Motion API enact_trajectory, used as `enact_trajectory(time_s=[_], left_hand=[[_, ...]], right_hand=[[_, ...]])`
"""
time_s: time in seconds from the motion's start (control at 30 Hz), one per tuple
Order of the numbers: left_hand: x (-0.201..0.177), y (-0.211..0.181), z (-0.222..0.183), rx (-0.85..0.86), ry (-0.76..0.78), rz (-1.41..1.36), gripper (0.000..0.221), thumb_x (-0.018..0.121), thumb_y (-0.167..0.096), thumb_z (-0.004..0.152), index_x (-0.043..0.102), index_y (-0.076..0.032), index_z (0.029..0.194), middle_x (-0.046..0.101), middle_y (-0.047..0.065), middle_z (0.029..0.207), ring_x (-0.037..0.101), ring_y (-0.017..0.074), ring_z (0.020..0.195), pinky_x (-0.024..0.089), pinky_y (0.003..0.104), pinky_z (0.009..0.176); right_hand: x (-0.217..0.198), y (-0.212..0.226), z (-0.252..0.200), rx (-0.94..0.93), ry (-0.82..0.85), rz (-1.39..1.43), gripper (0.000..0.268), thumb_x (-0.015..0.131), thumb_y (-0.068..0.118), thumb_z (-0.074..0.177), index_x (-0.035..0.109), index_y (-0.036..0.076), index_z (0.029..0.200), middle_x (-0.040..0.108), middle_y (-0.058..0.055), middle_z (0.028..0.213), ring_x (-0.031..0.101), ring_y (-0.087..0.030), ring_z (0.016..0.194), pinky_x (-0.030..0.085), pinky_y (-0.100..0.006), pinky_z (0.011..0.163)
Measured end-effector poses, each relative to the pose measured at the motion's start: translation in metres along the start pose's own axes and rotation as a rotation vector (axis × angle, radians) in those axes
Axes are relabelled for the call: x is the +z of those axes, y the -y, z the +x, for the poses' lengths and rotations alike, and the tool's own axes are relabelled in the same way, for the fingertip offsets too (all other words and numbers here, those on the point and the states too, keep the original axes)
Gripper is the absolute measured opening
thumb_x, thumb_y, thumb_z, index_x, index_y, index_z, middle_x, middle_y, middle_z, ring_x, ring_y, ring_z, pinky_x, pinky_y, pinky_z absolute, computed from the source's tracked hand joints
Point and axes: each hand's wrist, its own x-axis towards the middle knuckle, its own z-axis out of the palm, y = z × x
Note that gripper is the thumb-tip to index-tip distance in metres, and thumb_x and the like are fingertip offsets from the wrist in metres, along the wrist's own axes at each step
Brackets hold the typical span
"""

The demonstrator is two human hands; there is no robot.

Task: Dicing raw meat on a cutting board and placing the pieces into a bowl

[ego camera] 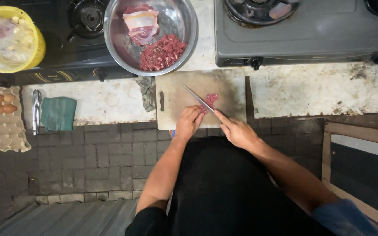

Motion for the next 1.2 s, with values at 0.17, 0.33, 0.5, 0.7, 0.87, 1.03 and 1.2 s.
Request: enact_trajectory(time_s=[0.17, 0.33, 0.5, 0.7, 0.87, 1.03, 1.2], left_hand=[[-0.002, -0.005, 0.005, 0.025, 0.003, -0.026, 0.012, 0.073, -0.011, 0.087, 0.073, -0.003, 0.096, 0.071, 0.012, 0.096, 0.068, 0.0292, 0.093, 0.056, 0.036, 0.085], [0.002, -0.003, 0.003, 0.037, -0.013, -0.022, 0.010, 0.071, -0.012, 0.089, 0.073, -0.005, 0.096, 0.071, 0.012, 0.094, 0.067, 0.0296, 0.091, 0.056, 0.036, 0.084], [0.005, -0.003, 0.000, -0.014, -0.049, -0.007, 0.008, 0.070, -0.014, 0.090, 0.072, -0.006, 0.093, 0.070, 0.009, 0.092, 0.067, 0.0271, 0.091, 0.056, 0.035, 0.084], [-0.001, -0.002, 0.009, -0.009, 0.004, -0.024, 0.007, 0.072, -0.010, 0.087, 0.072, -0.005, 0.093, 0.071, 0.010, 0.089, 0.069, 0.0281, 0.089, 0.056, 0.035, 0.083], [0.007, 0.006, 0.001, -0.005, -0.012, -0.007, 0.007, 0.072, -0.010, 0.088, 0.072, -0.006, 0.093, 0.070, 0.009, 0.089, 0.069, 0.0268, 0.088, 0.056, 0.035, 0.082], [0.019, 0.020, -0.010, -0.018, -0.023, -0.023, 0.008, 0.070, -0.014, 0.090, 0.071, -0.010, 0.097, 0.069, 0.007, 0.093, 0.067, 0.0244, 0.091, 0.055, 0.032, 0.086], [0.014, 0.011, -0.009, 0.022, 0.051, 0.026, 0.011, 0.070, -0.012, 0.089, 0.070, -0.008, 0.098, 0.069, 0.009, 0.095, 0.067, 0.0262, 0.094, 0.055, 0.034, 0.085]], right_hand=[[0.019, -0.018, -0.026, 0.019, 0.004, -0.086, 0.056, 0.042, 0.036, 0.100, 0.028, 0.043, 0.154, 0.068, -0.015, 0.102, 0.069, -0.040, 0.090, 0.058, -0.051, 0.076], [0.041, -0.047, -0.046, 0.016, -0.040, -0.145, 0.055, 0.044, 0.038, 0.098, 0.033, 0.045, 0.152, 0.069, -0.012, 0.111, 0.070, -0.034, 0.097, 0.060, -0.045, 0.079], [0.061, -0.058, -0.038, 0.031, -0.037, -0.053, 0.058, 0.047, 0.034, 0.097, 0.030, 0.045, 0.153, 0.067, -0.014, 0.120, 0.067, -0.034, 0.107, 0.059, -0.047, 0.084], [0.071, -0.028, 0.019, -0.164, -0.261, -0.176, 0.060, 0.047, 0.028, 0.097, 0.032, 0.033, 0.156, 0.067, -0.014, 0.087, 0.071, -0.038, 0.073, 0.060, -0.048, 0.060], [0.068, -0.047, -0.020, -0.167, -0.247, -0.123, 0.059, 0.049, 0.027, 0.096, 0.036, 0.032, 0.154, 0.069, -0.016, 0.093, 0.070, -0.038, 0.085, 0.060, -0.049, 0.066], [0.057, -0.039, -0.010, -0.099, -0.124, -0.044, 0.058, 0.047, 0.028, 0.097, 0.034, 0.034, 0.154, 0.069, -0.019, 0.092, 0.069, -0.042, 0.084, 0.058, -0.053, 0.069], [0.058, -0.015, 0.036, -0.107, -0.108, -0.085, 0.059, 0.040, 0.027, 0.100, 0.026, 0.034, 0.157, 0.068, -0.018, 0.092, 0.070, -0.041, 0.081, 0.057, -0.053, 0.070]])
